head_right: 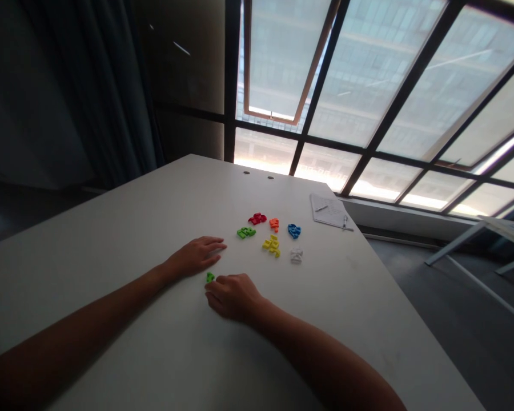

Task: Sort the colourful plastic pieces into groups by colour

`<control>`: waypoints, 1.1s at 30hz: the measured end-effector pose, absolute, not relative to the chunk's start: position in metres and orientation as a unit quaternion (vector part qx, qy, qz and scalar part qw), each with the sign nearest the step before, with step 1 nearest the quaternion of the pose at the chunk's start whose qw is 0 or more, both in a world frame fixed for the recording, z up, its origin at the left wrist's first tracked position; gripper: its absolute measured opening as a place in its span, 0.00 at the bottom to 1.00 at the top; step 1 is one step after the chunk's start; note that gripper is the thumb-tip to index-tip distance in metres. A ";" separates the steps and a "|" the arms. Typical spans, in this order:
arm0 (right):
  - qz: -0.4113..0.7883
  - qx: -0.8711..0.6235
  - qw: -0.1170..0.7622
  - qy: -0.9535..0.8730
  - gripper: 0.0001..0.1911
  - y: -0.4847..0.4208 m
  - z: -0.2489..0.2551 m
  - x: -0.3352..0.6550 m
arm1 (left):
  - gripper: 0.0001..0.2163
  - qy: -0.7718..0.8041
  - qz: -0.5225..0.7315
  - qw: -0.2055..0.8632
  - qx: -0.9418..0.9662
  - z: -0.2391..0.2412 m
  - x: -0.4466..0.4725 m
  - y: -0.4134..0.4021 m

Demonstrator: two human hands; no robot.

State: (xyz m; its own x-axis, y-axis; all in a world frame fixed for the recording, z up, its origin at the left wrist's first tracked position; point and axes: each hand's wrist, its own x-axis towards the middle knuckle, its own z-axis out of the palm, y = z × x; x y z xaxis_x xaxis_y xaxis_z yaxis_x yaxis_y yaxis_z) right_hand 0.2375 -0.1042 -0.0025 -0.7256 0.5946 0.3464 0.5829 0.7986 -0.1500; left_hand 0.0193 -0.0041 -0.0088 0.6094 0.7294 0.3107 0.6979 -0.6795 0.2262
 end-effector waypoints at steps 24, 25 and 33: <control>0.023 -0.556 0.220 -0.801 0.13 -0.046 -0.009 0.285 | 0.20 0.383 0.196 0.042 0.901 -0.015 0.017 0.002; 0.024 -0.552 0.221 -0.804 0.14 -0.046 -0.009 0.286 | 0.20 0.385 0.196 0.041 0.901 -0.015 0.018 0.002; 0.034 -0.561 0.236 -0.793 0.12 -0.046 -0.010 0.286 | 0.20 0.390 0.198 0.044 0.898 -0.013 0.018 0.000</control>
State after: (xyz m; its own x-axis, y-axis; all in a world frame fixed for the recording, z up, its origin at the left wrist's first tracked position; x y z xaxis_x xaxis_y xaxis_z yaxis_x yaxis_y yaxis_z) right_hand 0.2859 -0.0462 -0.0098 -0.2600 0.9051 0.3364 0.8729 0.3693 -0.3188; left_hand 0.0176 -0.0001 -0.0129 0.6174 0.7178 0.3218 0.6831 -0.6921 0.2333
